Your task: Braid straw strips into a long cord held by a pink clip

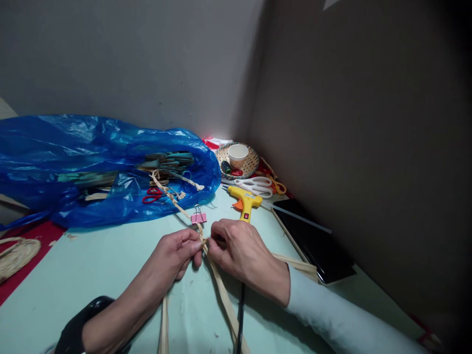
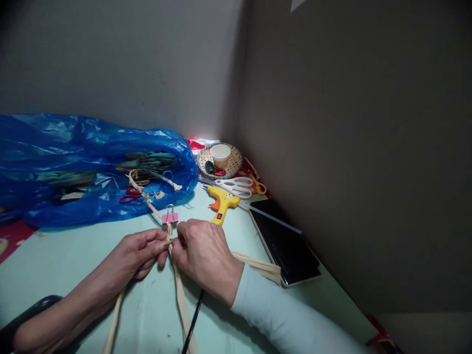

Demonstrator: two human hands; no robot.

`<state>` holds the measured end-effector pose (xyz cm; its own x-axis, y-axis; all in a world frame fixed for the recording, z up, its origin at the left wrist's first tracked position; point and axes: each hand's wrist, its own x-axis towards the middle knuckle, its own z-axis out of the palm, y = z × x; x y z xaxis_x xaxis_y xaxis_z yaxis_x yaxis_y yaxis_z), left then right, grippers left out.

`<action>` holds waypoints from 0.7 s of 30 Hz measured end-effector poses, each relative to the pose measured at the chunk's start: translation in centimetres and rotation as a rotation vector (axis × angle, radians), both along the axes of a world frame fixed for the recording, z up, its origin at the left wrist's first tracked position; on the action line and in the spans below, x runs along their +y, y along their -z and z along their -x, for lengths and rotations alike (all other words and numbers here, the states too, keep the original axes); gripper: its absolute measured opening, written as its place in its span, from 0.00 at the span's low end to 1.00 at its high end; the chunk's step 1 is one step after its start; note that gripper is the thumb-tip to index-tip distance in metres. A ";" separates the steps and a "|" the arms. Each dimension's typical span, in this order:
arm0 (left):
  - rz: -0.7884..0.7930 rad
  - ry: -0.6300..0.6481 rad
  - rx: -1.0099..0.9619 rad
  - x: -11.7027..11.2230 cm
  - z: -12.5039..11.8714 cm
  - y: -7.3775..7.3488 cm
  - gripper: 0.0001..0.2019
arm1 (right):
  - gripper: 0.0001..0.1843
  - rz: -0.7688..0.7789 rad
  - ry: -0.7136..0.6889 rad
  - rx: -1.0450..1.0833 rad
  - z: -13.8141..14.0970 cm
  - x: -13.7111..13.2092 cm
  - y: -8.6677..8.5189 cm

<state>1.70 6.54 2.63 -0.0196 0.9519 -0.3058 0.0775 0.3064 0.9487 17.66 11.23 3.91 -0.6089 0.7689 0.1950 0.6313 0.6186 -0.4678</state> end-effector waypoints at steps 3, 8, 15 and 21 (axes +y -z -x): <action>-0.039 -0.024 0.053 0.1 -0.2 0.3 0.11 | 0.08 0.016 0.020 0.033 0.1 -0.1 0.3; -0.028 -0.048 0.040 -0.1 -0.4 0.4 0.10 | 0.09 0.074 0.021 0.049 0.1 -0.1 0.3; -0.012 -0.094 0.058 -0.3 -0.8 -0.3 0.12 | 0.08 0.018 -0.045 0.037 0.1 -0.4 0.1; -0.034 -0.139 0.130 -0.2 -0.9 -0.3 0.12 | 0.08 -0.006 -0.181 -0.006 -0.6 -0.1 -0.3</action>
<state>2.56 6.34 2.90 -0.1890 0.9470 -0.2596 0.1592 0.2904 0.9436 18.29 11.16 4.24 -0.7387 0.6453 0.1949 0.5121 0.7252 -0.4601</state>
